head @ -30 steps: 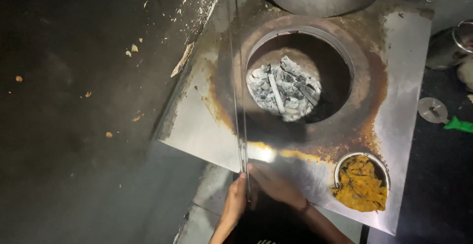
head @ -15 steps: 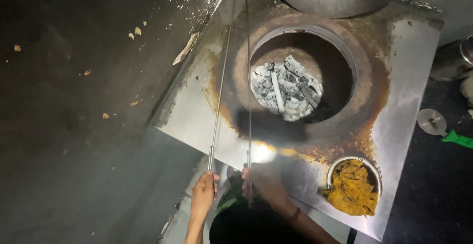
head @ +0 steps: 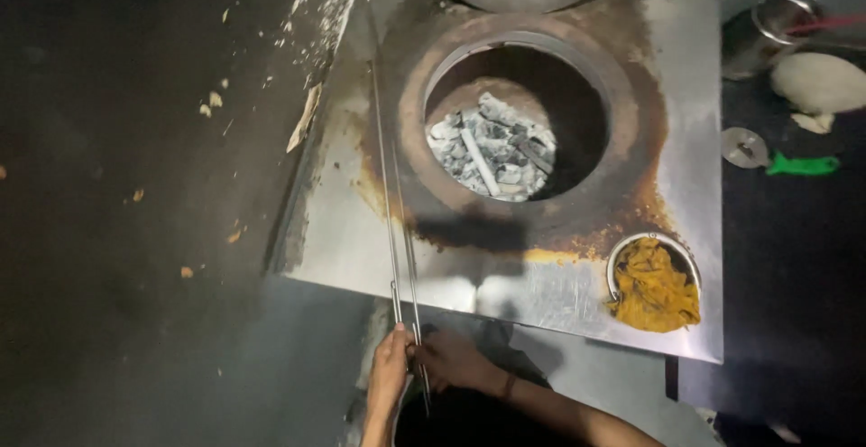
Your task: Use metal skewers to bake flatbread inside a hot tandoor oven.
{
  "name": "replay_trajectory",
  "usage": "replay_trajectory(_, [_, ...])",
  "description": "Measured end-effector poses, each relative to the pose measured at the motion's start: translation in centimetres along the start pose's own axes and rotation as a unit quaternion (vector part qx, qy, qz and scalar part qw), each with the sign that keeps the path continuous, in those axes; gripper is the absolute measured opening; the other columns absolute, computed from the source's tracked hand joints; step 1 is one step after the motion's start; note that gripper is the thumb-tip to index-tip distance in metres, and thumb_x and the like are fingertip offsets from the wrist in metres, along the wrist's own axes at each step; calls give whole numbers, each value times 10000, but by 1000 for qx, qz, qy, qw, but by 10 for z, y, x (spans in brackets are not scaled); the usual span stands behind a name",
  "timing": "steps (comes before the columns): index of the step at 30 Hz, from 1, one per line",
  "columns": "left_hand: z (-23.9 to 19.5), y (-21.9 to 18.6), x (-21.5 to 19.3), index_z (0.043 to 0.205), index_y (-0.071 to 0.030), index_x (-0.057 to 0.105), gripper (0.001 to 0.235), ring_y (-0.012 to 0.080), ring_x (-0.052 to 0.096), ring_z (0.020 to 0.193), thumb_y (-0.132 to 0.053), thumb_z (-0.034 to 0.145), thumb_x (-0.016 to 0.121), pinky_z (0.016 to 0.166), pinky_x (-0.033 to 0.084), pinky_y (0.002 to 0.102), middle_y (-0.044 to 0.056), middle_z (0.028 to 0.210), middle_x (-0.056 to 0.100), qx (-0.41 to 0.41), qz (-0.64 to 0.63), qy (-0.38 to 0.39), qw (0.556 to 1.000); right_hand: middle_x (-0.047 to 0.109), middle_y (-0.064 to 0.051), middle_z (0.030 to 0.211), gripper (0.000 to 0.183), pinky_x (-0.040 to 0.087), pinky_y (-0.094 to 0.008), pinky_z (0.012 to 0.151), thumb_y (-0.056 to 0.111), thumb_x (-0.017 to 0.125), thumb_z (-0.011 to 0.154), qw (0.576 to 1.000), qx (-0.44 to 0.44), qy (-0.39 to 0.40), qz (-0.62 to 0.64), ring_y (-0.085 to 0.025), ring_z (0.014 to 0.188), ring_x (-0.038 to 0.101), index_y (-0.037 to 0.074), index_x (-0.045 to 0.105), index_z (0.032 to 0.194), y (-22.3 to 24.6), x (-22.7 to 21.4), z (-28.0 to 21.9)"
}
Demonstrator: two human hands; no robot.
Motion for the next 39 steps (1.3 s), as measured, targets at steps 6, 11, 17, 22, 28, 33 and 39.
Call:
replay_trajectory(6, [-18, -25, -15, 1005, 13, 636, 544, 219, 630, 649, -510, 1029, 486, 601, 538, 372, 119, 767, 656, -80, -34, 64, 994, 706, -150, 727, 450, 568, -376, 613, 391, 517, 1049, 985, 21, -153, -72, -255, 630, 723, 15, 707, 889, 4, 16, 7])
replay_trajectory(11, [-9, 16, -31, 1113, -30, 653, 482, 232, 671, 687, -474, 999, 504, 612, 561, 385, 137, 857, 690, -181, -13, 73, 981, 698, -166, 749, 407, 553, -387, 594, 359, 546, 1040, 971, 10, -237, -31, -261, 637, 720, -2, 696, 926, -3, 30, -2])
replay_trajectory(17, [-31, -39, -26, 1166, -12, 645, 531, 283, 704, 731, -488, 998, 480, 623, 574, 377, 143, 915, 706, -178, 27, 128, 975, 726, -96, 802, 367, 585, -329, 625, 336, 504, 1075, 964, -85, -211, 141, -172, 687, 730, 9, 663, 1022, -5, 43, -16])
replay_trajectory(22, [5, -23, -36, 1235, -9, 625, 503, 225, 735, 864, -430, 1025, 445, 735, 609, 364, 142, 1071, 744, -81, 48, 130, 987, 600, -64, 695, 442, 494, -292, 632, 381, 506, 1114, 925, -57, -347, 142, -122, 659, 608, 23, 715, 958, -45, 30, -24])
replay_trajectory(28, [37, 6, -69, 1212, 45, 611, 461, 269, 720, 849, -372, 1068, 481, 698, 595, 389, 208, 1088, 722, -23, 28, 68, 997, 694, -32, 853, 406, 521, -303, 753, 379, 574, 1079, 899, -155, -369, 176, -70, 824, 623, 14, 713, 969, -22, 13, -81])
replay_trajectory(33, [64, 24, -97, 1192, 32, 610, 455, 295, 716, 870, -393, 1079, 494, 698, 590, 408, 210, 1103, 708, 10, 51, 25, 998, 578, -108, 727, 451, 471, -354, 651, 383, 570, 1064, 920, -33, -367, 131, -139, 696, 531, -28, 668, 906, -24, 7, -142])
replay_trajectory(39, [101, 44, -125, 1170, 6, 578, 440, 274, 710, 885, -421, 1106, 497, 732, 583, 425, 161, 1066, 694, 42, 105, -38, 993, 642, -163, 766, 431, 503, -401, 709, 386, 527, 1068, 924, -26, -367, 107, -241, 720, 621, -9, 660, 960, -44, 0, -256])
Point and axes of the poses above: each hand's wrist, its own z-axis towards the middle knuckle, its own x-axis out of the palm, y = z × x, the point moved 5 cm from there along z, towards the middle knuckle
